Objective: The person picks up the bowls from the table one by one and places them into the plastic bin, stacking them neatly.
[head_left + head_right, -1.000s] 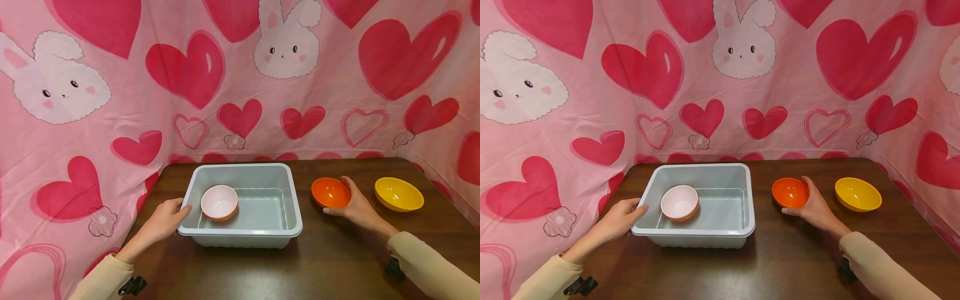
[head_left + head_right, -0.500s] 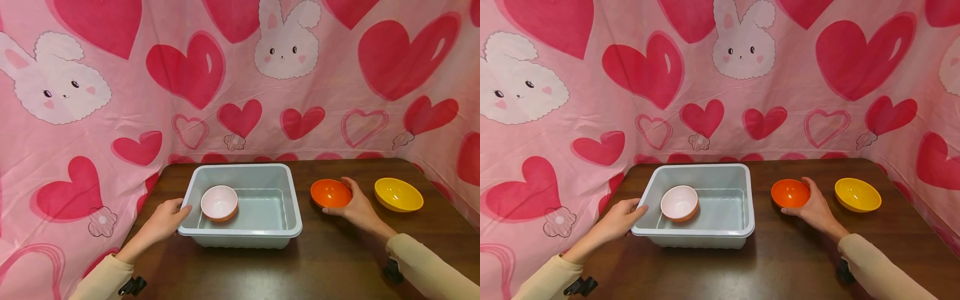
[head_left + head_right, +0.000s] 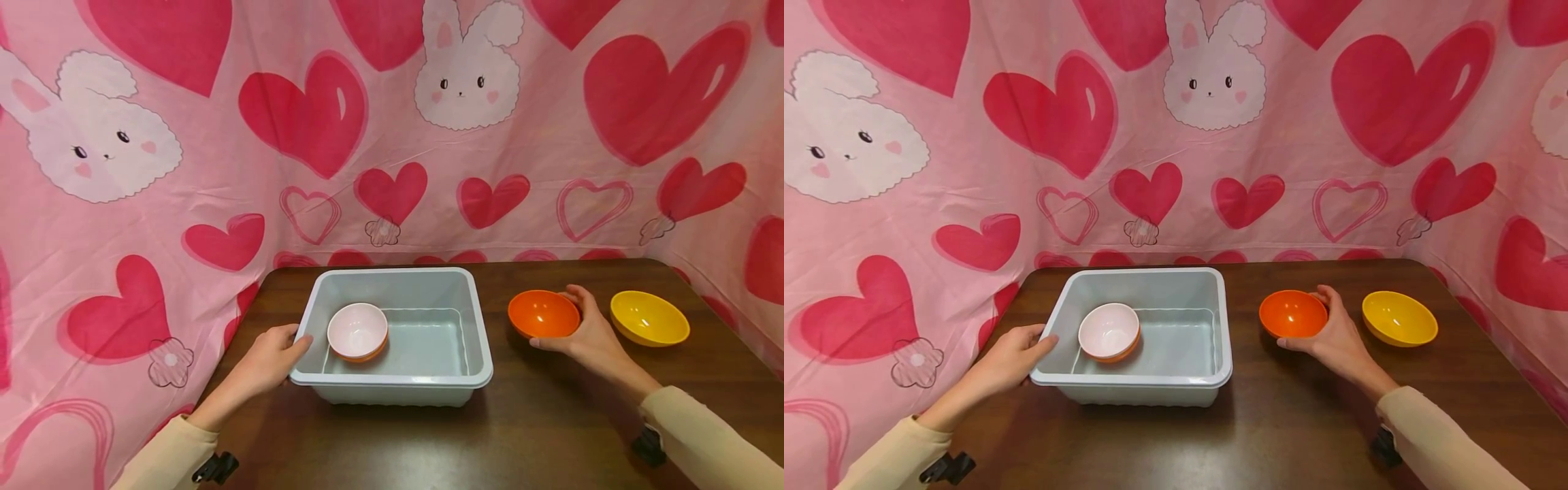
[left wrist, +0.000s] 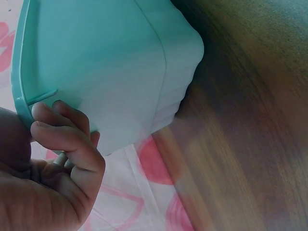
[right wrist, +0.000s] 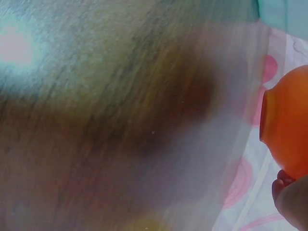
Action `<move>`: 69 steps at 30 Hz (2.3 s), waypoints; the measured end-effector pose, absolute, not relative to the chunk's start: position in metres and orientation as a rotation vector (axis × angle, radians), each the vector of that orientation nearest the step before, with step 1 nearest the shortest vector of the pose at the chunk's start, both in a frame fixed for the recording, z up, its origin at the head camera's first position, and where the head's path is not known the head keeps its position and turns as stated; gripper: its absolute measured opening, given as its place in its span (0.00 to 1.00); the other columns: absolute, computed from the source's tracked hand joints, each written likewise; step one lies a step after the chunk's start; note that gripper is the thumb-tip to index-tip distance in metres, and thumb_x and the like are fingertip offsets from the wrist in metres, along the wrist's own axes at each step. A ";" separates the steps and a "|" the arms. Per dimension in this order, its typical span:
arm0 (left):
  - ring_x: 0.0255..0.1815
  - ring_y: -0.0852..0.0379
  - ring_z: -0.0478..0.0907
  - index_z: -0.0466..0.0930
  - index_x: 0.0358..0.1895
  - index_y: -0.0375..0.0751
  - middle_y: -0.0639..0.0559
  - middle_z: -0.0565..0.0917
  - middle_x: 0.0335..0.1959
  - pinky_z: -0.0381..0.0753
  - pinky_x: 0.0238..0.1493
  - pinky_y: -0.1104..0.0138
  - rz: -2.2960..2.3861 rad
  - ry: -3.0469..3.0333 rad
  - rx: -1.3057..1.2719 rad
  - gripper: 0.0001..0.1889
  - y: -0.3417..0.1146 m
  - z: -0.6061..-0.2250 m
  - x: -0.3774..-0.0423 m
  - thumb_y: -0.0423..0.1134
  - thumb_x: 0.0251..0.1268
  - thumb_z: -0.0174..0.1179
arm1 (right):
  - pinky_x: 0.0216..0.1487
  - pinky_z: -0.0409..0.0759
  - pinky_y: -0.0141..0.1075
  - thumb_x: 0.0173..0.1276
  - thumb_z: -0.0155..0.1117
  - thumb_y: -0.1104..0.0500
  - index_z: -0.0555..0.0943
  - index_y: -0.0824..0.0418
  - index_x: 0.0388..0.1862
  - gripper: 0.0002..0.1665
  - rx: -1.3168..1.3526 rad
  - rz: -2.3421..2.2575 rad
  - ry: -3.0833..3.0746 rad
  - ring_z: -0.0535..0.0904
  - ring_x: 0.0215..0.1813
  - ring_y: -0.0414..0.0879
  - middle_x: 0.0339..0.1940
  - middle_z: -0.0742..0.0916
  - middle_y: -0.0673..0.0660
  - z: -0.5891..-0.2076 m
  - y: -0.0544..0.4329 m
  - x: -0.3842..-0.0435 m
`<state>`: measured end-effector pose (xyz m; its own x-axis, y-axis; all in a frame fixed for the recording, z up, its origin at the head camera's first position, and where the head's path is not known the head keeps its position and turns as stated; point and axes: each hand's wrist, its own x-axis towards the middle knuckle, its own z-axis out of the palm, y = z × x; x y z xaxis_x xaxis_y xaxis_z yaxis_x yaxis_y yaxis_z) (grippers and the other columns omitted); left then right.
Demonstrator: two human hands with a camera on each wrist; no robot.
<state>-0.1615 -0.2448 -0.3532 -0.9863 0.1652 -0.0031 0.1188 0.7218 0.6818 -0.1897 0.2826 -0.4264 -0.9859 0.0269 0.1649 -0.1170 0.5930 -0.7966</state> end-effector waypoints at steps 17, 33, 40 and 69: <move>0.10 0.53 0.74 0.82 0.53 0.30 0.52 0.78 0.17 0.78 0.15 0.61 1.136 2.849 0.231 0.13 -0.246 -0.354 -0.160 0.39 0.79 0.58 | 0.52 0.72 0.16 0.59 0.83 0.56 0.48 0.66 0.84 0.67 0.149 1.514 -2.607 0.69 0.69 0.65 0.75 0.68 0.71 -0.396 0.277 -0.180; 0.11 0.52 0.74 0.82 0.55 0.29 0.48 0.81 0.20 0.77 0.15 0.61 1.161 2.834 0.244 0.15 -0.247 -0.354 -0.159 0.39 0.79 0.59 | 0.52 0.72 0.16 0.60 0.82 0.60 0.53 0.65 0.83 0.62 0.255 1.509 -2.559 0.70 0.66 0.60 0.76 0.68 0.72 -0.370 0.271 -0.170; 0.12 0.52 0.74 0.81 0.57 0.28 0.49 0.81 0.20 0.78 0.16 0.61 1.159 2.827 0.243 0.16 -0.248 -0.354 -0.161 0.39 0.79 0.58 | 0.53 0.73 0.17 0.60 0.82 0.61 0.53 0.63 0.84 0.61 0.310 1.521 -2.550 0.72 0.62 0.45 0.76 0.68 0.70 -0.359 0.265 -0.168; 0.11 0.52 0.73 0.82 0.55 0.28 0.51 0.78 0.17 0.77 0.15 0.61 1.164 2.836 0.263 0.14 -0.246 -0.353 -0.163 0.38 0.79 0.58 | 0.56 0.76 0.19 0.59 0.82 0.60 0.57 0.60 0.83 0.59 0.421 1.569 -2.546 0.74 0.63 0.43 0.76 0.72 0.63 -0.318 0.237 -0.173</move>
